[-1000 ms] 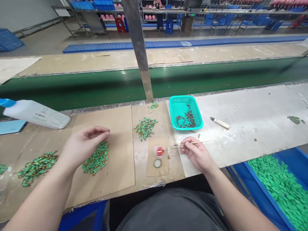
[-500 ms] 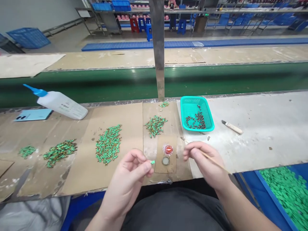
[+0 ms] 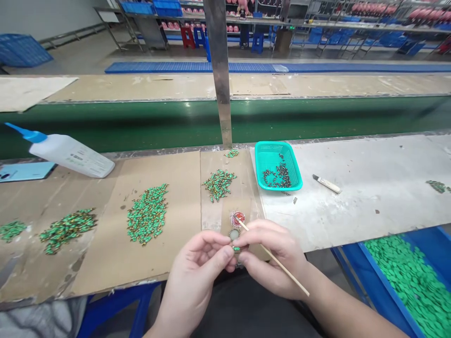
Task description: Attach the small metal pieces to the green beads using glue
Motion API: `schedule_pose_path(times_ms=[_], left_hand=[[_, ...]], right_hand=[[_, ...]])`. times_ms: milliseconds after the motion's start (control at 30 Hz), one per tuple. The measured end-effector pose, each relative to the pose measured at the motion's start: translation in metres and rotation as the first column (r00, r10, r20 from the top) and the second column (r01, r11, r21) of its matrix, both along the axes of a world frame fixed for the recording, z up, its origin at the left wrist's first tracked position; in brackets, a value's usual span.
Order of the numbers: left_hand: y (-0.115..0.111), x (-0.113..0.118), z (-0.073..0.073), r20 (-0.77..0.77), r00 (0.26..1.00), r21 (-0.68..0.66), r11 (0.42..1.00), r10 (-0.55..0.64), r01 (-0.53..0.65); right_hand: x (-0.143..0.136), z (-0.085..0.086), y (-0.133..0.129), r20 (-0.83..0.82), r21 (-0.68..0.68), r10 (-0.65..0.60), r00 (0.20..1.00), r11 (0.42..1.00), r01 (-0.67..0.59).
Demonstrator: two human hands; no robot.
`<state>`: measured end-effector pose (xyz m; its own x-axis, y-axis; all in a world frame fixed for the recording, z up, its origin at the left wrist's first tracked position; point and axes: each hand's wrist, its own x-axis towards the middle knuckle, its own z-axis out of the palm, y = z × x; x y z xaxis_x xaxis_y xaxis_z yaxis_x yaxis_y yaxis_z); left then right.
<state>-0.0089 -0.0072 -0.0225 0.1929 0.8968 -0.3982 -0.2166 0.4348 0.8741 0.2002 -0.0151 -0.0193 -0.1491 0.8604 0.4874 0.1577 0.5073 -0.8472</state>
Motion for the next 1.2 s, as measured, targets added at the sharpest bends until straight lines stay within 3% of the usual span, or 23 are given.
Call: schedule_pose_path(times_ms=[300,400,500,600,833,1200], left_hand=[[0.001,0.000,-0.004,-0.085,0.992,0.007,0.995,-0.094,0.095],[0.003,-0.008,-0.010,-0.147,0.988,0.032,0.998,-0.046,0.051],[0.008,-0.020,-0.018,-0.195,0.980,0.057,0.998,0.029,-0.018],[0.011,-0.029,-0.025,-0.210,0.974,0.077,0.994,0.089,-0.074],[0.012,-0.028,-0.032,-0.176,0.978,0.077,0.992,0.115,-0.103],[0.017,-0.021,-0.026,-0.191,0.975,0.070,0.992,0.113,-0.101]], right_hand=[[0.003,-0.011,0.002,0.052,0.013,-0.006,0.999,1.000,0.006],[0.010,-0.016,0.002,-0.038,-0.128,-0.011,0.999,0.992,0.006],[0.025,-0.027,0.009,-0.233,-0.346,-0.079,0.969,0.938,-0.007],[0.039,-0.044,0.022,-0.310,-0.450,-0.165,0.936,0.893,0.009],[0.044,-0.073,0.037,-0.341,-0.597,-0.249,0.907,0.803,-0.004],[0.038,-0.081,0.036,-0.288,-0.631,-0.361,0.887,0.768,0.108]])
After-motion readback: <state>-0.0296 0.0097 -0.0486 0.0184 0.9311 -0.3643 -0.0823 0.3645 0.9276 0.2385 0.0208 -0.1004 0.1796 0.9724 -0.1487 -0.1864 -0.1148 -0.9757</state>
